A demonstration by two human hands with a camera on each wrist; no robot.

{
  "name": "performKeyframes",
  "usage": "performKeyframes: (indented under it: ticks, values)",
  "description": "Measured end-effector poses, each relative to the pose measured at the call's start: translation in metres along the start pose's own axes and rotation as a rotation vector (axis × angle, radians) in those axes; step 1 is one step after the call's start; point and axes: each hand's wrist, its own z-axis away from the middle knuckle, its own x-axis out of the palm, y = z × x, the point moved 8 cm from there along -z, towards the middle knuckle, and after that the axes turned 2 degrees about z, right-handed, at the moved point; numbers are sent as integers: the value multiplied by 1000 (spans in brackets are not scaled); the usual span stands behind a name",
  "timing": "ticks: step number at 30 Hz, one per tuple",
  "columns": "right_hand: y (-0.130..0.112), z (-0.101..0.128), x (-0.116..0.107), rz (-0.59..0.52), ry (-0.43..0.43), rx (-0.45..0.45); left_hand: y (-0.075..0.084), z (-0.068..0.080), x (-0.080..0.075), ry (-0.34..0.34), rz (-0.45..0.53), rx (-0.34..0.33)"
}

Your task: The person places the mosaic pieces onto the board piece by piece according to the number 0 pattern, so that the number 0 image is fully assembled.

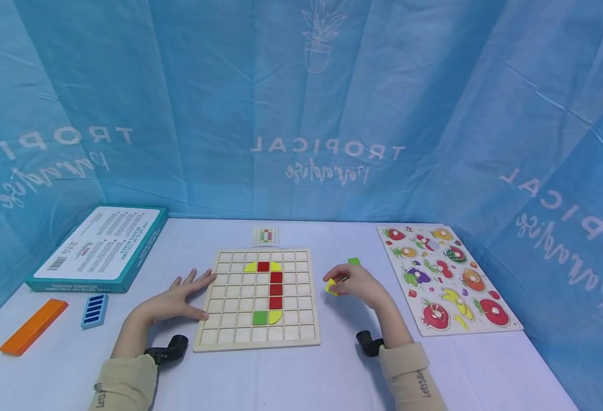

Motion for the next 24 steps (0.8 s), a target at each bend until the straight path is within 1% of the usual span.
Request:
performKeyframes:
  ticks: [5,10,15,19,24]
  values:
    - [-9,-7,8,-48,8,9,0,0,0,2,-2,-8]
    - [-20,-13,14,-32,46,23,-1,0,-1,5,3,-25]
    - [-29,-18,19,-6,68,27,-1,0,-1,7,2,-23]
    - [-37,-22,26,-11,73,11,-2,-1,-1,9,4,-25]
    - [-45,-27,35,-49,64,-10,0,1,0,1,0,-24]
